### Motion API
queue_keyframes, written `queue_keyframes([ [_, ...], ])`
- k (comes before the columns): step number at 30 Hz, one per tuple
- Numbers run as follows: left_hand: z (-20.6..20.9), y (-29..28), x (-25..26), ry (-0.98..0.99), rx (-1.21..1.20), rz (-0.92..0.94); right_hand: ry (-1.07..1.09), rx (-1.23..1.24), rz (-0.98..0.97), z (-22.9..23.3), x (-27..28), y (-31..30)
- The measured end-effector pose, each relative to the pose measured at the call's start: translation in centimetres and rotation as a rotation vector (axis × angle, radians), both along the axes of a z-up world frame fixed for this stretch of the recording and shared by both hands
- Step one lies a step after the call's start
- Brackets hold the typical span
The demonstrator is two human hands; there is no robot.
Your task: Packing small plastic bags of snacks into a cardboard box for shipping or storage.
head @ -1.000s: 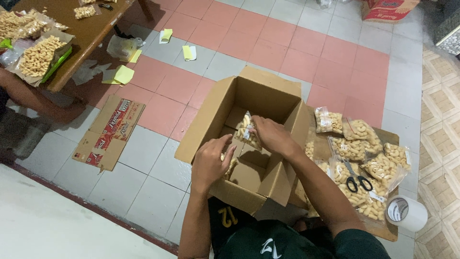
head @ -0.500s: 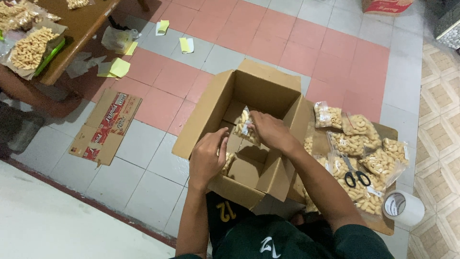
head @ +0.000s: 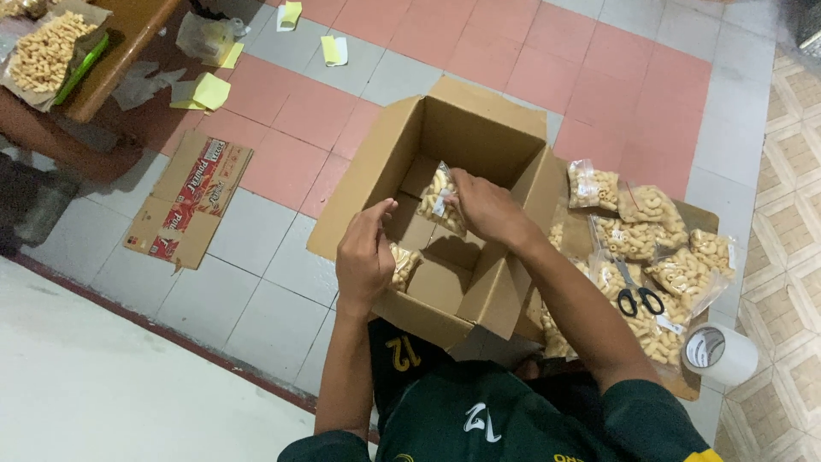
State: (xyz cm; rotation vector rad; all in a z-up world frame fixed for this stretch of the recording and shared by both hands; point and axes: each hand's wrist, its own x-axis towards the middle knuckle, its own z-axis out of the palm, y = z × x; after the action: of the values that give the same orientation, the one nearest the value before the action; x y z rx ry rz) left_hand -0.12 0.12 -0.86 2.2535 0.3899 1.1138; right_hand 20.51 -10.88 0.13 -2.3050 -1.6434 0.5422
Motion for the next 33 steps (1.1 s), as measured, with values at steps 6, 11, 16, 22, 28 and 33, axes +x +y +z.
queue_keyframes([
  [6,-0.1,0.0,-0.1,-0.004,-0.036,-0.01,0.024,-0.012,0.057,2.3,-0.6,1.1],
  [11,0.5,-0.2,-0.3,-0.021,-0.039,-0.007,-0.032,-0.089,0.142,1.1,-1.1,3.6],
  [16,0.4,-0.4,0.0,-0.02,-0.032,-0.009,-0.058,-0.237,0.21,-1.2,-1.4,6.6],
  [22,0.7,-0.2,-0.3,-0.001,0.05,-0.007,-0.169,-0.449,0.29,-8.9,0.0,11.4],
  [28,1.1,-0.1,-0.4,0.052,0.041,-0.035,-0.06,-0.496,0.302,-9.6,0.3,11.9],
  [33,1.1,-0.1,-0.4,0.095,0.049,-0.036,-0.272,-0.629,0.336,-11.6,-0.5,12.0],
])
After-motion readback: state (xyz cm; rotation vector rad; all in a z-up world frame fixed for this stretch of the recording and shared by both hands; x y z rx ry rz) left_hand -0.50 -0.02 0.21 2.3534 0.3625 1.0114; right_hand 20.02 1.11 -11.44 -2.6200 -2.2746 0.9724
